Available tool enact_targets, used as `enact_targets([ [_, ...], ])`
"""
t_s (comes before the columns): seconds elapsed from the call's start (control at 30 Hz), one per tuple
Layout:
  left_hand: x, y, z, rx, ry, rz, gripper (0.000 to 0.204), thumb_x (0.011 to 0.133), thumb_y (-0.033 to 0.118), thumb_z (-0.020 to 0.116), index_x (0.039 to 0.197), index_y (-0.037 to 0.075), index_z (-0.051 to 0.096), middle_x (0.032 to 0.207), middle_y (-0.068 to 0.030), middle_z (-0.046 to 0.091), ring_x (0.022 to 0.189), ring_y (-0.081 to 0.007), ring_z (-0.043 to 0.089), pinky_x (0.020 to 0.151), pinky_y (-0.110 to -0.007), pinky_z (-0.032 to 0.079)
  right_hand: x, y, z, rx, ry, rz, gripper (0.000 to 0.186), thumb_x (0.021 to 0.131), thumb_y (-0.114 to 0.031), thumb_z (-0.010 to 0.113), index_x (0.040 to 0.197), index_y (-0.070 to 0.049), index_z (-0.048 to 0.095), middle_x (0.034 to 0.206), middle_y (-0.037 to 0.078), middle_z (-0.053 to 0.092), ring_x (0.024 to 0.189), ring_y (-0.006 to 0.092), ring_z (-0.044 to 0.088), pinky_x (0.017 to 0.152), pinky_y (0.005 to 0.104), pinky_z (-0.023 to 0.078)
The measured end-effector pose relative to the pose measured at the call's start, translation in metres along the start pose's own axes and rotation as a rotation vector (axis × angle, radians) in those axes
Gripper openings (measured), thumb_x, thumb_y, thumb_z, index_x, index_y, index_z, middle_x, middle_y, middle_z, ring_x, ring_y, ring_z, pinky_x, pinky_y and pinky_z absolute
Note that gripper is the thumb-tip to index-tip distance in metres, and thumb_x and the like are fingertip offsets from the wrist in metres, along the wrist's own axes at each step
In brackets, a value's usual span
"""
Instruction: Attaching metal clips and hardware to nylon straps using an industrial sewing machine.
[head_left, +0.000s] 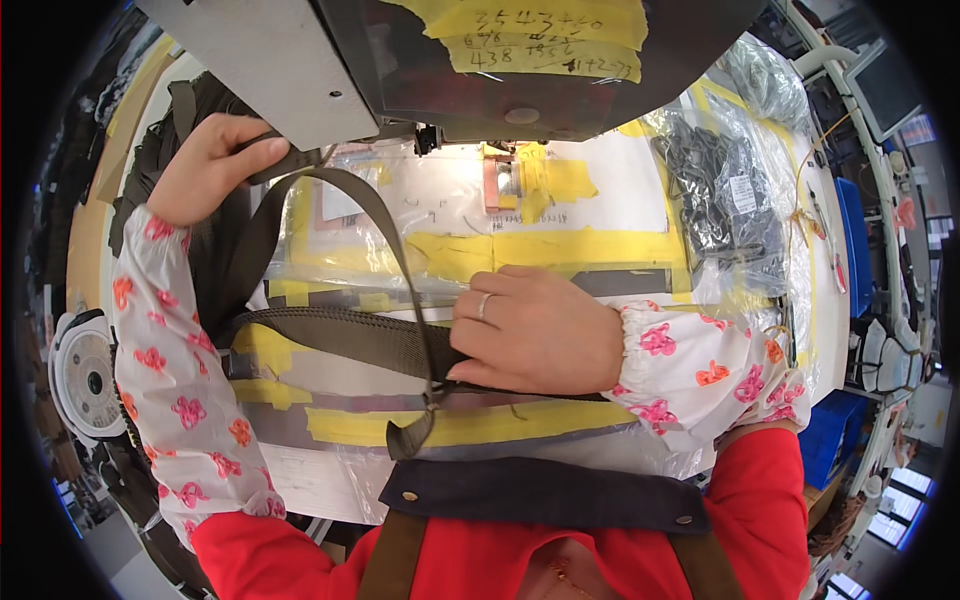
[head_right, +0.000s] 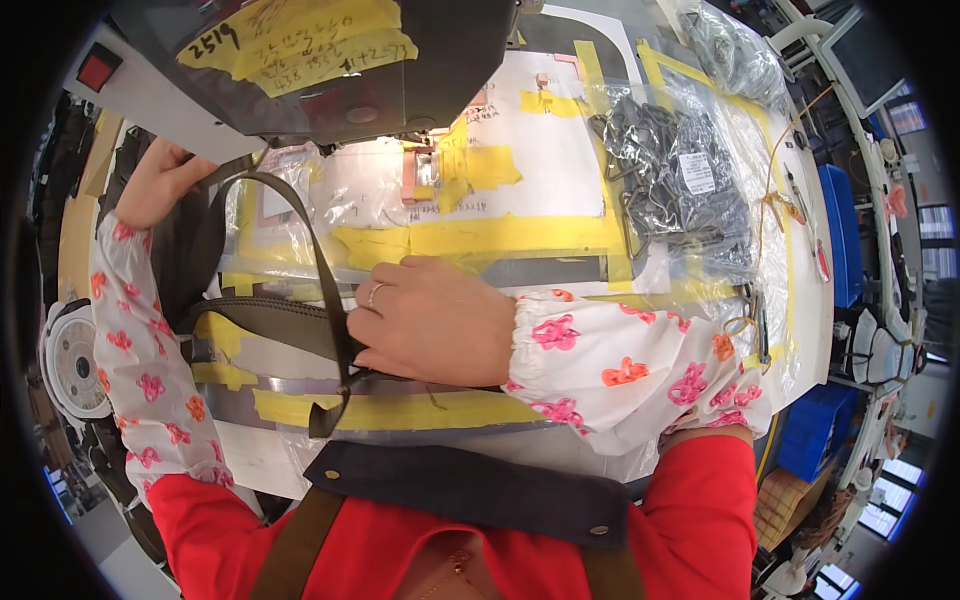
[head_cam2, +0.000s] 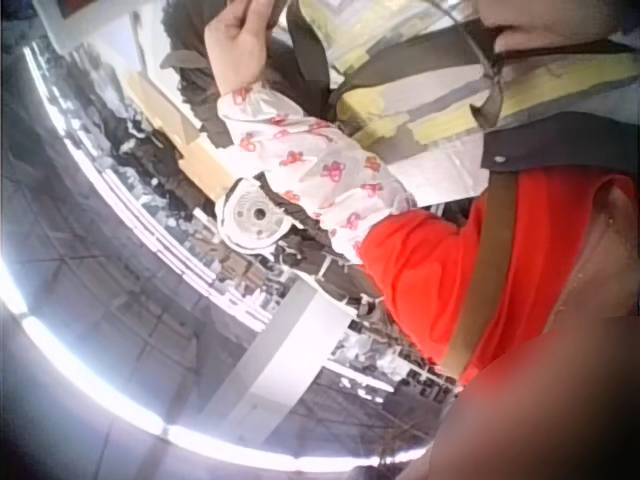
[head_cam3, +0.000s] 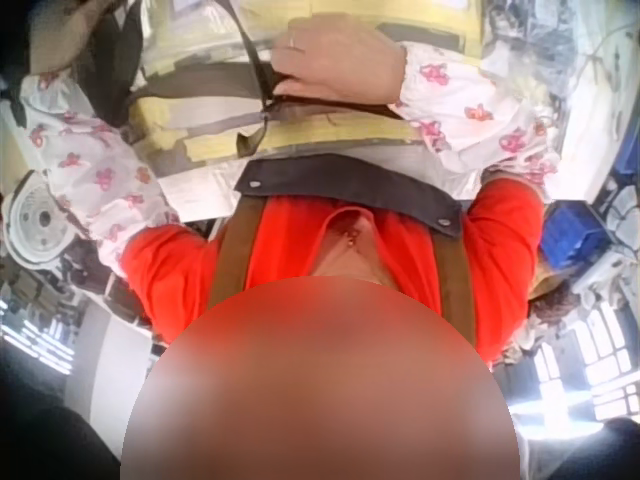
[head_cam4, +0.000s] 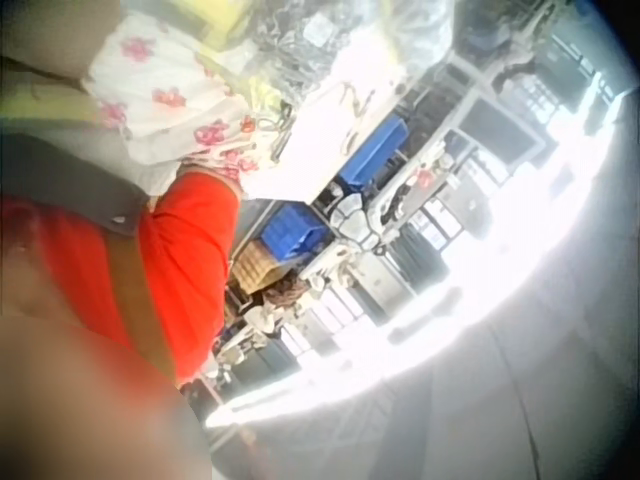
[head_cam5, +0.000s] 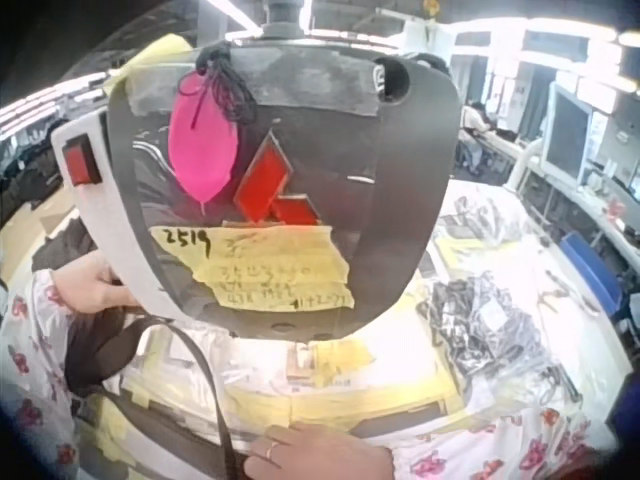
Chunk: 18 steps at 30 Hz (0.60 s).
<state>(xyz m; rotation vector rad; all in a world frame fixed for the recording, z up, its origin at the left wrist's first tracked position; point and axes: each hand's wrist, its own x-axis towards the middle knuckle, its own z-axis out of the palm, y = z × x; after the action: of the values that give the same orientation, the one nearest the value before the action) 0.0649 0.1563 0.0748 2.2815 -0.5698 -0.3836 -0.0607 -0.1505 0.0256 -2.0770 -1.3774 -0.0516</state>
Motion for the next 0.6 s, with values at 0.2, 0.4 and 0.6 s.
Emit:
enact_targets([
  [0.2,0.011,-0.024,0.022,0.146,0.395,-0.068,0.026,0.084,0.022,0.058,0.078,-0.003,0.057,0.059,0.001,0.049,0.057,-0.0051,0.043,0.05,-0.024,0.037,-0.033,-0.004,-0.027,-0.011,0.044,0.166,0.023,0.072,-0.018,0.07,0.084,-0.005,0.054,0.09,0.008,0.056,0.078,0.0254,0.056,0.066,0.0345,0.046],
  [0.4,-0.006,-0.047,0.016,0.128,0.46,0.143,0.013,0.088,0.002,0.049,0.097,-0.005,0.054,0.089,-0.0087,0.059,0.081,-0.0124,0.055,0.074,-0.025,0.043,-0.134,-0.035,-0.09,-0.306,0.232,0.532,0.015,0.073,-0.005,0.066,0.084,-0.001,0.057,0.085,0.011,0.06,0.077,0.028,0.059,0.066,0.035,0.046],
  [0.6,-0.049,0.05,0.074,0.391,0.342,0.224,0.019,0.084,-0.003,0.049,0.101,-0.004,0.058,0.098,-0.0147,0.06,0.092,-0.0236,0.059,0.082,-0.029,0.043,-0.28,-0.041,-0.12,-0.609,0.494,1.128,0.013,0.077,-0.012,0.061,0.085,-0.003,0.058,0.082,0.013,0.059,0.074,0.029,0.058,0.064,0.0359,0.046],
])
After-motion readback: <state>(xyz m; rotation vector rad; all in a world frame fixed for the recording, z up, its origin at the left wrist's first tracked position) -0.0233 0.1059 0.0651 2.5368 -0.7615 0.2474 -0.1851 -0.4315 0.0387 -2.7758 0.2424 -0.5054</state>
